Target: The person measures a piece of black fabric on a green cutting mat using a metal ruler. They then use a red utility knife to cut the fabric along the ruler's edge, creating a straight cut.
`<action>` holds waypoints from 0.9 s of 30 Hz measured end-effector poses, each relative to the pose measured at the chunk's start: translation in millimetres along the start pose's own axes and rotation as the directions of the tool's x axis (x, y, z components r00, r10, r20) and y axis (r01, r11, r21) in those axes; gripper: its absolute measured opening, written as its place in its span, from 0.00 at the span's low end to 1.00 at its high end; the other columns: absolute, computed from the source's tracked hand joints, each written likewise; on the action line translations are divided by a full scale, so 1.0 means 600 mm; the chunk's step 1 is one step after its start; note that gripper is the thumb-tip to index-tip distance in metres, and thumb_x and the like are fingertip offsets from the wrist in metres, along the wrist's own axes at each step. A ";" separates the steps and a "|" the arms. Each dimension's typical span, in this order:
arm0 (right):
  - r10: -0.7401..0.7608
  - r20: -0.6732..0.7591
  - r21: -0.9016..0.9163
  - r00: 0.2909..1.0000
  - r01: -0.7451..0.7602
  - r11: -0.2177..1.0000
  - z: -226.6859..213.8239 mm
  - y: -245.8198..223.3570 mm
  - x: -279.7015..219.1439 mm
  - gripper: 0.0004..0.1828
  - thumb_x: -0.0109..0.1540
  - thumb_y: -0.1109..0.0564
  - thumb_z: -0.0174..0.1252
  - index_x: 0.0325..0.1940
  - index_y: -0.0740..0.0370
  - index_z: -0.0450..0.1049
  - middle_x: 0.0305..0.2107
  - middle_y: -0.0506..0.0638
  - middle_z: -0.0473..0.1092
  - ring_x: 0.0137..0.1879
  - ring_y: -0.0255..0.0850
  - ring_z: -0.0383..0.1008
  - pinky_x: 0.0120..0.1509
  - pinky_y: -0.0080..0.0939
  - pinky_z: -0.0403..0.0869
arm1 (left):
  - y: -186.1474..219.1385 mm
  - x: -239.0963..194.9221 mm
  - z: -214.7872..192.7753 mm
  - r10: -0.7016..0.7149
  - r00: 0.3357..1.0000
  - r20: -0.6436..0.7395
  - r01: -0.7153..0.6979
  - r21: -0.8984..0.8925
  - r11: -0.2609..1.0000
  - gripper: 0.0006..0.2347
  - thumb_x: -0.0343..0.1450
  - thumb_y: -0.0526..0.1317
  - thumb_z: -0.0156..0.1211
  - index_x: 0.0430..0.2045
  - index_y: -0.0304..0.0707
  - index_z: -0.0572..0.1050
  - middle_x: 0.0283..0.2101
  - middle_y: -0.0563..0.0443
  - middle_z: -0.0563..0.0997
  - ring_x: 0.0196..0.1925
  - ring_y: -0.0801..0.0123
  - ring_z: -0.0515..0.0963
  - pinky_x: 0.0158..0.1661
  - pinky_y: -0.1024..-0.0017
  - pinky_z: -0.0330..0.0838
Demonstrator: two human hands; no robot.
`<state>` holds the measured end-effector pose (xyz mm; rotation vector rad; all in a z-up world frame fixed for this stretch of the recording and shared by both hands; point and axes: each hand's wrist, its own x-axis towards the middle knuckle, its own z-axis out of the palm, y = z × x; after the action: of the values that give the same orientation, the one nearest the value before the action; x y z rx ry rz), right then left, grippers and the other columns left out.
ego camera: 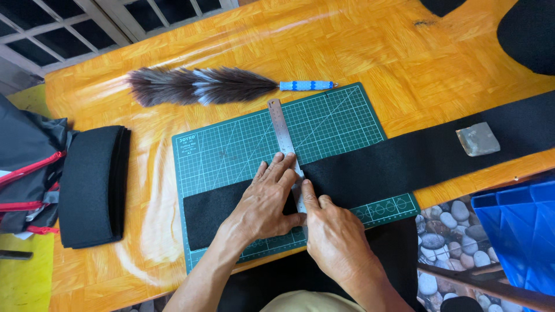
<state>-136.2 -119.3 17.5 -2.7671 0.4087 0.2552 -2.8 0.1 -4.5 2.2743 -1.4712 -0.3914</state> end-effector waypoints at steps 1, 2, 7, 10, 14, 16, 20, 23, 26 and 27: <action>0.013 0.046 0.010 0.999 -0.014 1.000 -0.006 -0.001 -0.002 0.40 0.64 0.57 0.50 0.81 0.59 0.49 0.42 0.57 0.73 0.38 0.59 0.81 0.41 0.61 0.79 | 0.001 0.000 -0.001 0.001 1.000 0.000 -0.001 -0.001 1.000 0.34 0.59 0.51 0.77 0.52 0.31 0.67 0.75 0.32 0.56 0.79 0.35 0.48 0.70 0.37 0.46; 0.026 0.093 0.019 0.995 -0.028 0.999 -0.012 -0.003 -0.004 0.41 0.64 0.57 0.51 0.82 0.57 0.47 0.43 0.57 0.72 0.39 0.58 0.80 0.42 0.60 0.79 | 0.001 0.000 -0.002 0.002 1.000 0.000 -0.002 -0.002 1.000 0.34 0.59 0.52 0.78 0.52 0.31 0.67 0.75 0.31 0.56 0.79 0.34 0.48 0.69 0.36 0.46; 0.028 0.095 0.027 0.995 -0.031 0.999 -0.009 0.000 -0.014 0.41 0.63 0.58 0.51 0.81 0.57 0.48 0.42 0.57 0.73 0.39 0.60 0.80 0.43 0.61 0.79 | -0.003 0.000 0.003 0.014 1.000 -0.001 -0.014 0.013 1.000 0.34 0.59 0.53 0.77 0.52 0.32 0.66 0.75 0.32 0.56 0.78 0.34 0.49 0.69 0.36 0.47; 0.029 0.094 0.009 0.995 -0.030 1.000 0.001 0.002 -0.020 0.44 0.61 0.59 0.53 0.81 0.57 0.48 0.42 0.57 0.72 0.38 0.61 0.80 0.42 0.63 0.78 | -0.003 0.000 0.004 0.016 1.000 -0.011 -0.016 0.023 1.000 0.33 0.58 0.51 0.77 0.52 0.32 0.67 0.75 0.33 0.57 0.78 0.34 0.50 0.69 0.36 0.48; 0.015 0.064 -0.036 0.998 -0.013 0.999 0.016 0.007 -0.029 0.47 0.57 0.61 0.55 0.81 0.57 0.49 0.40 0.57 0.72 0.36 0.60 0.80 0.40 0.62 0.78 | -0.002 0.000 0.002 0.014 1.000 -0.012 -0.014 0.006 1.000 0.33 0.61 0.54 0.75 0.52 0.31 0.66 0.74 0.33 0.57 0.78 0.34 0.50 0.69 0.35 0.47; 0.017 0.070 -0.031 0.997 -0.015 0.999 0.016 0.007 -0.036 0.48 0.57 0.62 0.56 0.81 0.57 0.48 0.40 0.56 0.72 0.36 0.59 0.80 0.39 0.62 0.79 | 0.001 0.001 -0.001 0.000 1.000 0.003 0.000 -0.001 1.000 0.33 0.60 0.52 0.77 0.52 0.31 0.67 0.75 0.33 0.56 0.79 0.34 0.48 0.70 0.36 0.46; 0.046 0.128 -0.018 0.991 -0.044 0.999 0.011 0.004 -0.048 0.48 0.60 0.62 0.53 0.83 0.55 0.45 0.42 0.54 0.70 0.37 0.56 0.80 0.38 0.59 0.79 | 0.004 0.000 -0.006 0.004 1.000 0.006 -0.004 -0.007 1.000 0.32 0.59 0.51 0.78 0.49 0.31 0.67 0.75 0.33 0.56 0.79 0.34 0.48 0.70 0.36 0.46; 0.060 0.152 -0.046 0.987 -0.053 0.997 0.019 0.005 -0.056 0.51 0.58 0.61 0.58 0.83 0.54 0.43 0.44 0.53 0.69 0.38 0.57 0.80 0.39 0.60 0.80 | 0.004 0.000 -0.004 -0.007 1.000 0.013 0.007 0.000 1.000 0.32 0.59 0.51 0.78 0.49 0.32 0.67 0.75 0.33 0.55 0.79 0.35 0.47 0.70 0.37 0.45; 0.069 0.203 -0.041 0.977 -0.062 0.997 0.018 0.004 -0.065 0.54 0.59 0.61 0.59 0.84 0.54 0.40 0.46 0.53 0.69 0.39 0.54 0.79 0.40 0.56 0.80 | 0.002 0.001 -0.003 -0.002 1.000 0.017 0.002 0.008 1.000 0.32 0.58 0.52 0.79 0.49 0.33 0.68 0.75 0.33 0.56 0.79 0.35 0.48 0.70 0.37 0.46; 0.071 0.204 -0.040 0.976 -0.064 0.997 0.026 0.007 -0.068 0.54 0.59 0.61 0.59 0.84 0.54 0.40 0.46 0.53 0.69 0.39 0.54 0.79 0.40 0.56 0.80 | 0.002 0.000 -0.003 -0.001 1.000 0.019 0.001 0.007 1.000 0.32 0.58 0.52 0.79 0.49 0.33 0.68 0.75 0.33 0.56 0.79 0.35 0.48 0.70 0.37 0.46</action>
<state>-178.1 -107.2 11.0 -2.7261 0.4483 0.5639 -2.8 0.0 -2.5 2.2831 -1.4826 -0.4105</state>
